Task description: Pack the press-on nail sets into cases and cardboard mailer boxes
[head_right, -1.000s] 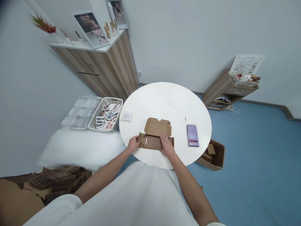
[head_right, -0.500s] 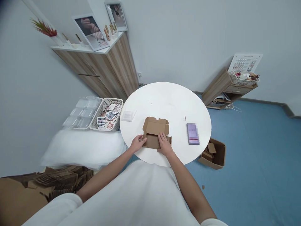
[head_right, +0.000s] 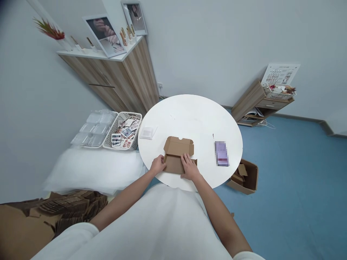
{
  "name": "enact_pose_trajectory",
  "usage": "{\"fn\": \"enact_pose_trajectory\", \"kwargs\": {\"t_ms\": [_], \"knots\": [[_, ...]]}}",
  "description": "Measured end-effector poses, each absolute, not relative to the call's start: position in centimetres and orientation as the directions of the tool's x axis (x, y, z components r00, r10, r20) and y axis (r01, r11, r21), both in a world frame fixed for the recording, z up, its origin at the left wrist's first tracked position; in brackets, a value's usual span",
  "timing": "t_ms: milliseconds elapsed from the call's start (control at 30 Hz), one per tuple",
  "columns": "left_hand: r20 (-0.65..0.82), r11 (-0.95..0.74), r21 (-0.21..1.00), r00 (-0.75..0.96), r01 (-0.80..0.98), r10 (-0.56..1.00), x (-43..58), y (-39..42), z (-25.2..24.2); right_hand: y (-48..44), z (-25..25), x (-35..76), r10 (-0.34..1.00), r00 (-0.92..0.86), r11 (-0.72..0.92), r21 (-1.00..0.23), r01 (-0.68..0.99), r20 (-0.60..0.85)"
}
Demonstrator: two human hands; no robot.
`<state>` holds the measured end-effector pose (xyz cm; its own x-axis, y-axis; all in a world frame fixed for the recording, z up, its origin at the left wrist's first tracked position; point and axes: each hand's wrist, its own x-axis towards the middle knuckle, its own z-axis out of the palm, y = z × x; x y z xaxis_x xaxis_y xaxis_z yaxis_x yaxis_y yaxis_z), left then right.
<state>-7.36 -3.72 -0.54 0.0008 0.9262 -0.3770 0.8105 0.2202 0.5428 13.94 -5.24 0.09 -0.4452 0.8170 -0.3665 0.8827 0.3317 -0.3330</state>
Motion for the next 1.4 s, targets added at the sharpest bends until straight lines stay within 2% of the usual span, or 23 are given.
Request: {"fn": "enact_pose_trajectory", "kwargs": {"t_ms": [100, 167, 300, 400, 500, 600, 667, 767, 833, 933, 1067, 1167, 1233, 1300, 1400], "knots": [[-0.371, 0.213, 0.534, 0.001, 0.818, 0.929, -7.2, -3.8, -0.6, -5.4, 0.1, 13.9, 0.827, -0.424, 0.321, -0.307, 0.896, -0.37], [-0.349, 0.192, 0.58, 0.029, 0.791, 0.937, -7.3, -4.1, -0.6, -5.4, 0.0, 14.1, 0.831, -0.411, 0.317, -0.29, 0.903, -0.374], [-0.25, 0.006, 0.689, 0.229, 0.725, 0.941, -8.2, -4.6, 0.1, -5.2, -0.1, 14.5, 0.828, -0.426, 0.335, -0.288, 0.897, -0.364], [-0.261, -0.151, 0.645, 0.401, 0.749, 0.878, -8.6, -4.2, 0.7, -5.1, 0.0, 14.5, 0.825, -0.435, 0.343, -0.292, 0.893, -0.36], [-0.332, -0.171, 0.564, 0.411, 0.808, 0.849, -8.4, -3.3, 0.9, -5.1, 0.5, 14.4, 0.823, -0.443, 0.352, -0.292, 0.889, -0.357], [-0.36, -0.156, 0.534, 0.39, 0.831, 0.847, -8.0, -2.9, 0.7, -5.4, 1.0, 14.6, 0.86, -0.425, 0.342, -0.3, 0.891, -0.282], [-0.359, -0.151, 0.534, 0.385, 0.832, 0.85, -7.9, -3.0, 0.5, -5.9, 1.0, 15.3, 0.926, -0.329, 0.262, -0.315, 0.912, -0.183], [-0.353, -0.143, 0.549, 0.383, 0.824, 0.854, -8.0, -3.2, 0.2, -6.9, 0.3, 16.9, 0.994, -0.025, -0.02, -0.412, 0.911, -0.104], [-0.352, -0.137, 0.557, 0.382, 0.819, 0.855, -8.1, -3.2, 0.0, -7.7, -0.3, 18.1, 0.968, 0.147, -0.23, -0.482, 0.846, -0.203], [-0.356, -0.133, 0.567, 0.387, 0.813, 0.851, -8.2, -3.0, -0.1, -8.3, -0.8, 19.3, 0.884, 0.206, -0.433, -0.57, 0.698, -0.42], [-0.374, -0.124, 0.581, 0.399, 0.805, 0.837, -8.1, -2.8, 0.0, -8.2, -0.2, 19.2, 0.817, 0.199, -0.577, -0.76, 0.3, -0.541], [-0.387, -0.115, 0.588, 0.402, 0.801, 0.83, -8.1, -2.7, 0.2, -7.7, 0.4, 18.2, 0.753, 0.214, -0.647, -0.76, 0.066, -0.622], [-0.389, -0.11, 0.587, 0.399, 0.802, 0.83, -8.1, -2.7, 0.3, -7.5, 0.7, 17.7, 0.737, 0.206, -0.662, -0.749, 0.026, -0.644], [-0.391, -0.107, 0.584, 0.394, 0.805, 0.832, -8.0, -2.7, 0.3, -7.3, 0.7, 17.2, 0.76, 0.184, -0.643, -0.763, 0.069, -0.623], [-0.391, -0.105, 0.578, 0.388, 0.809, 0.835, -7.9, -2.9, 0.3, -7.0, 0.7, 16.7, 0.827, 0.156, -0.56, -0.772, 0.3, -0.539]]}}
